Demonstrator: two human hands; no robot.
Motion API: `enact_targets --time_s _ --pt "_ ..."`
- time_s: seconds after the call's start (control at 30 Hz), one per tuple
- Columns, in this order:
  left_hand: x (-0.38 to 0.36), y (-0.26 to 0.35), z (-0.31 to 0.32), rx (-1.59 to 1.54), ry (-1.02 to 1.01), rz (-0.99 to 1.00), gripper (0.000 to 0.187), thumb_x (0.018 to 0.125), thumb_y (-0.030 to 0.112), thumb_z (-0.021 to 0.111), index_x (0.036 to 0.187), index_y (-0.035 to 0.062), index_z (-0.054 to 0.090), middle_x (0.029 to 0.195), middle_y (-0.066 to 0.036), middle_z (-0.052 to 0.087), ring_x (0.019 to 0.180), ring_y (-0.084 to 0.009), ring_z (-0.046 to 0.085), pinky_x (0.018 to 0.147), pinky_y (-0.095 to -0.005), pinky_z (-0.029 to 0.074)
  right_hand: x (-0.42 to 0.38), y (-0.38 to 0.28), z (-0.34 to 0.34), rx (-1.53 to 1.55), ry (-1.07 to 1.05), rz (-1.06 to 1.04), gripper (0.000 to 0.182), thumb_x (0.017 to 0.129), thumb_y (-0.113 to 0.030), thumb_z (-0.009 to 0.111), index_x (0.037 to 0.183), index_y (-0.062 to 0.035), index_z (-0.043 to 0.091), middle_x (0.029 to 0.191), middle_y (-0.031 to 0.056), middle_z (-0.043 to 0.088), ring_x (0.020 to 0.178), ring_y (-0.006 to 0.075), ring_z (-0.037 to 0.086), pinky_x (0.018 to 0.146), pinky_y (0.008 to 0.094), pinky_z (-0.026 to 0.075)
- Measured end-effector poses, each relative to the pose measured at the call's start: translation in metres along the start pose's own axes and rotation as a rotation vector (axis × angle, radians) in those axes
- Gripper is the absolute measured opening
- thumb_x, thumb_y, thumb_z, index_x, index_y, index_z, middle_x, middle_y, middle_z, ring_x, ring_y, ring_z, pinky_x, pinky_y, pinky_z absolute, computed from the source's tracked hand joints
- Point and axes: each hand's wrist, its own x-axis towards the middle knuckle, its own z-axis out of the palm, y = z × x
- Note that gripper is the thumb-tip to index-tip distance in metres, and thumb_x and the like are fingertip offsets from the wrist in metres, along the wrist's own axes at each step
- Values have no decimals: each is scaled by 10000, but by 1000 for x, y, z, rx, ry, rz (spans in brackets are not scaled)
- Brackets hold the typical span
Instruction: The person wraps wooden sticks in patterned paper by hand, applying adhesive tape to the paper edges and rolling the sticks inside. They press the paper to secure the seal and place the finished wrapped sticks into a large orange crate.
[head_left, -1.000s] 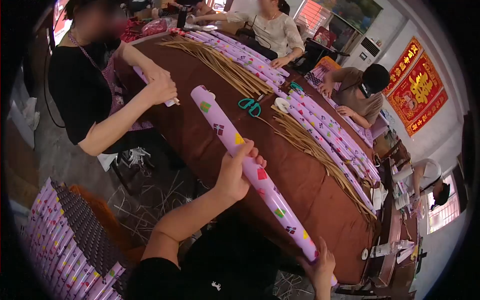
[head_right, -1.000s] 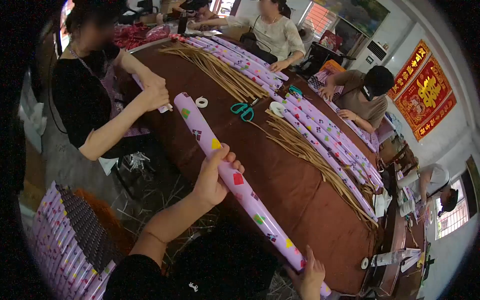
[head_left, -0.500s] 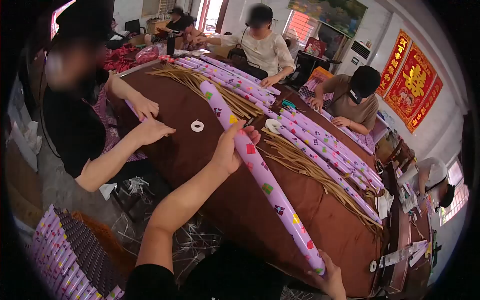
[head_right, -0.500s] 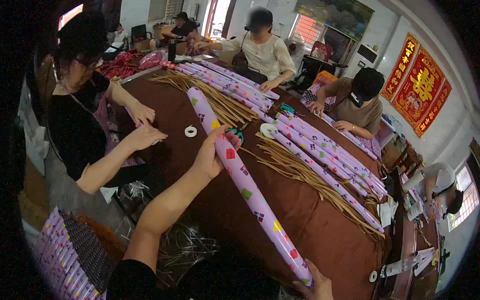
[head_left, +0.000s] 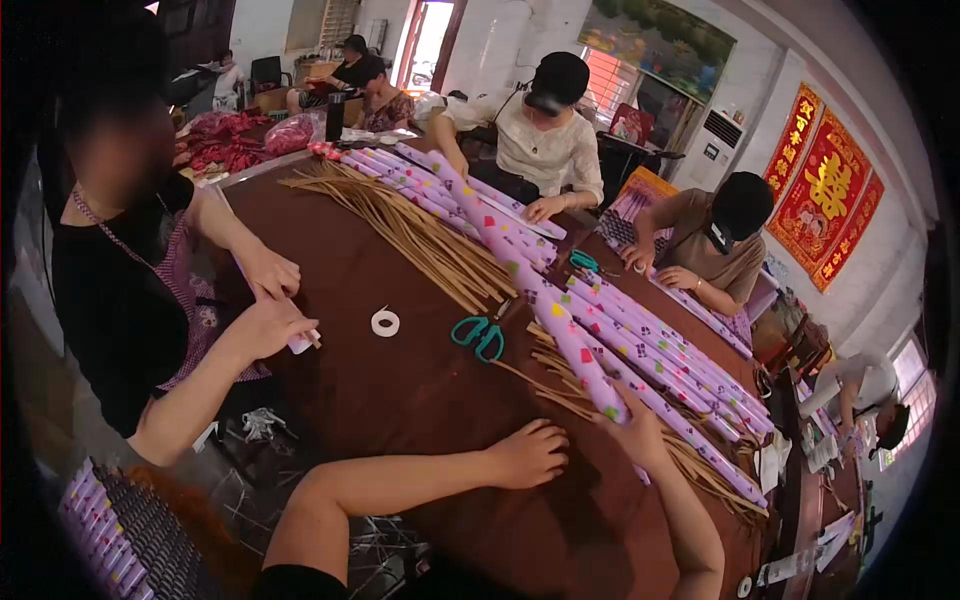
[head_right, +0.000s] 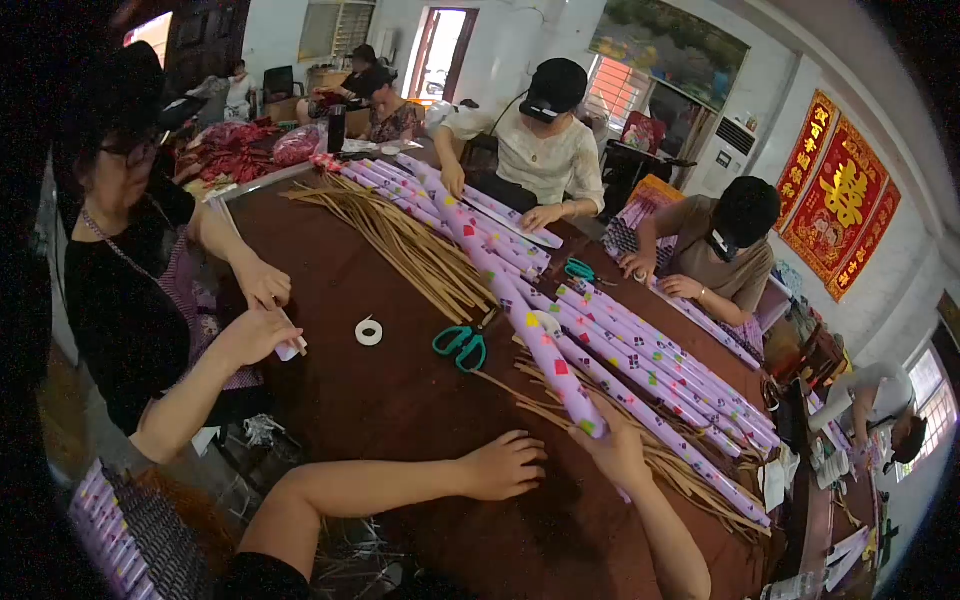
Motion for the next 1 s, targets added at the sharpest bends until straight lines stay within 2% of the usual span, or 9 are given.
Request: enact_targets --time_s 0.07,0.17,0.23,0.33,0.5,0.63,0.73,0.83,1.0 --pt "-7 -10 6 22 136 50 203 922 221 607 1051 70 647 1140 -107 589 1161 -279 514 1076 -483 328 56 14 34 264 -112 -28 658 799 -234 785 1357 -32 501 1181 205 643 1076 259 638 920 341 478" --pt "-10 -7 -4 -82 152 65 195 911 189 617 1047 57 659 1073 -119 612 1121 -286 529 1056 -481 344 130 -3 66 79 -153 70 696 816 -346 754 1382 -42 487 1256 204 607 1128 266 612 945 341 459" --pt "-11 -8 -8 -99 113 104 212 914 178 610 1080 52 652 1108 -140 599 1132 -303 517 1058 -489 342 187 18 102 68 -98 -29 685 828 -386 723 1380 -52 493 1288 206 589 1111 290 620 929 345 467" --pt "-14 -12 -5 -130 90 100 255 906 168 619 1129 44 623 1187 -168 555 1157 -326 494 1072 -512 325 252 -11 123 368 -239 188 603 865 -362 655 1366 -59 511 1302 224 574 1105 335 618 932 372 470" --pt "-21 -8 -3 -217 177 89 304 890 147 634 1171 38 592 1214 -178 525 1202 -340 467 1067 -539 330 337 -30 146 -155 -104 -43 601 839 -358 641 1360 -136 442 1056 226 665 944 413 642 789 474 516" --pt "-21 -8 -14 -182 119 25 328 872 151 650 1175 42 587 1221 -166 518 1208 -335 463 1058 -530 343 394 -11 157 -388 57 -281 531 834 -325 671 1276 -88 496 1042 239 656 964 409 637 785 476 511" --pt "-18 -7 10 -224 627 115 300 825 157 597 1100 39 586 1191 -129 509 1200 -313 444 1100 -495 295 418 -9 160 -465 20 -209 516 834 -280 677 1295 -114 514 1123 216 640 965 408 635 804 476 516" --pt "-19 -6 19 -290 392 32 312 831 154 590 1120 37 589 1190 -129 511 1192 -309 454 1098 -494 299 434 4 168 -501 -7 -222 525 841 -269 670 1317 -132 497 1143 224 629 986 403 631 800 477 515" --pt "-22 -4 10 -242 368 -18 312 833 156 594 1121 37 590 1192 -132 513 1192 -311 455 1094 -495 302 448 36 176 -529 -38 -198 536 872 -377 651 1346 -194 480 1149 159 649 966 362 654 747 466 519"
